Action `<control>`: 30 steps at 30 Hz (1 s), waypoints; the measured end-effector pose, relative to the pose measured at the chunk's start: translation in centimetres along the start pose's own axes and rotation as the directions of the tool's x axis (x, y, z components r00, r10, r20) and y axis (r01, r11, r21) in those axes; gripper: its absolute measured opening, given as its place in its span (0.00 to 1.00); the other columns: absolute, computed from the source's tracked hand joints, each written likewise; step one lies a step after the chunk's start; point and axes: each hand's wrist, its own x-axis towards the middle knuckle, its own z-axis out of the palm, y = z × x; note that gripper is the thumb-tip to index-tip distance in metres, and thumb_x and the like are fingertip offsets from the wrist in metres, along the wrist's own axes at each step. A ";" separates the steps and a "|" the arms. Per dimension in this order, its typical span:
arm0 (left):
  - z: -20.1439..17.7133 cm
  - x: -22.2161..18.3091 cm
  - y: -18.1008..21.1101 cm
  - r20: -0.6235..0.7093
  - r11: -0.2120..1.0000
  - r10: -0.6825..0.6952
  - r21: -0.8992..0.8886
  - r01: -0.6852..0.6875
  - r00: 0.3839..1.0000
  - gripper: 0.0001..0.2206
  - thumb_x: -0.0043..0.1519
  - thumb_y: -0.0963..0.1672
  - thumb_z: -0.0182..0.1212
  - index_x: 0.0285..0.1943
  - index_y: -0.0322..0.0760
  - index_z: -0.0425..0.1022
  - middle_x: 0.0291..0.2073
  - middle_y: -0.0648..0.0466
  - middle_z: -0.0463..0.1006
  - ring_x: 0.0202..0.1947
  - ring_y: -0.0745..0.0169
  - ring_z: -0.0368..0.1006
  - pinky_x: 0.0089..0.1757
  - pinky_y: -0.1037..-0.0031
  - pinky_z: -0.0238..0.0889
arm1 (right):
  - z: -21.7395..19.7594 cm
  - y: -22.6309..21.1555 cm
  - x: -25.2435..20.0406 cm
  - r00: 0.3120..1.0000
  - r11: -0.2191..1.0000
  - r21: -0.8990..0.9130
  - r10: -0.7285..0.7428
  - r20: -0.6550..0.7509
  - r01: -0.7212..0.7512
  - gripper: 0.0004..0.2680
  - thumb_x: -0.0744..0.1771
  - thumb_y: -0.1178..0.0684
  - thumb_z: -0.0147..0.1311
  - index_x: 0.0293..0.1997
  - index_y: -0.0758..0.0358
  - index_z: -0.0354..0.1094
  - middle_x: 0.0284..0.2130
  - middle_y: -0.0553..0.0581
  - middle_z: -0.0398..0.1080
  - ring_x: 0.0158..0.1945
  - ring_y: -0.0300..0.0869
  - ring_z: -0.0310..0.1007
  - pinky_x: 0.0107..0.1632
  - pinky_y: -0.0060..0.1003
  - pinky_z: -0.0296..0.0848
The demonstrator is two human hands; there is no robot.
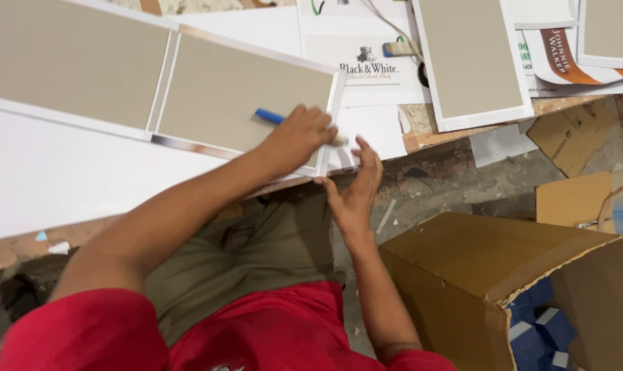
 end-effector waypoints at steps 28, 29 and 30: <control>-14.2 -29.2 -6.4 -0.814 0.236 -0.570 -0.035 0.971 0.109 0.14 0.72 0.41 0.52 0.62 0.23 0.72 0.55 0.35 0.76 0.58 0.37 0.70 0.59 0.55 0.61 | 4.4 -4.4 18.4 0.572 0.775 -0.002 -0.465 0.676 0.632 0.10 0.62 0.56 0.66 0.47 0.61 0.78 0.36 0.58 0.78 0.39 0.52 0.72 0.51 0.44 0.68; -12.6 -27.9 -5.8 -0.777 0.280 -0.626 -0.137 0.950 0.072 0.16 0.68 0.41 0.54 0.63 0.21 0.70 0.52 0.35 0.75 0.53 0.37 0.70 0.56 0.55 0.64 | 9.5 -6.4 20.4 0.494 0.738 0.218 -0.611 0.619 0.639 0.11 0.64 0.57 0.64 0.50 0.62 0.75 0.42 0.61 0.77 0.47 0.55 0.74 0.52 0.45 0.72; -11.4 -26.8 -5.6 -0.721 0.265 -0.693 -0.258 0.929 -0.003 0.18 0.67 0.39 0.57 0.64 0.19 0.68 0.49 0.35 0.75 0.51 0.38 0.69 0.52 0.57 0.65 | 14.3 -8.6 21.8 0.489 0.786 0.288 -0.579 0.652 0.547 0.12 0.65 0.58 0.64 0.54 0.62 0.73 0.46 0.62 0.76 0.51 0.54 0.76 0.53 0.45 0.74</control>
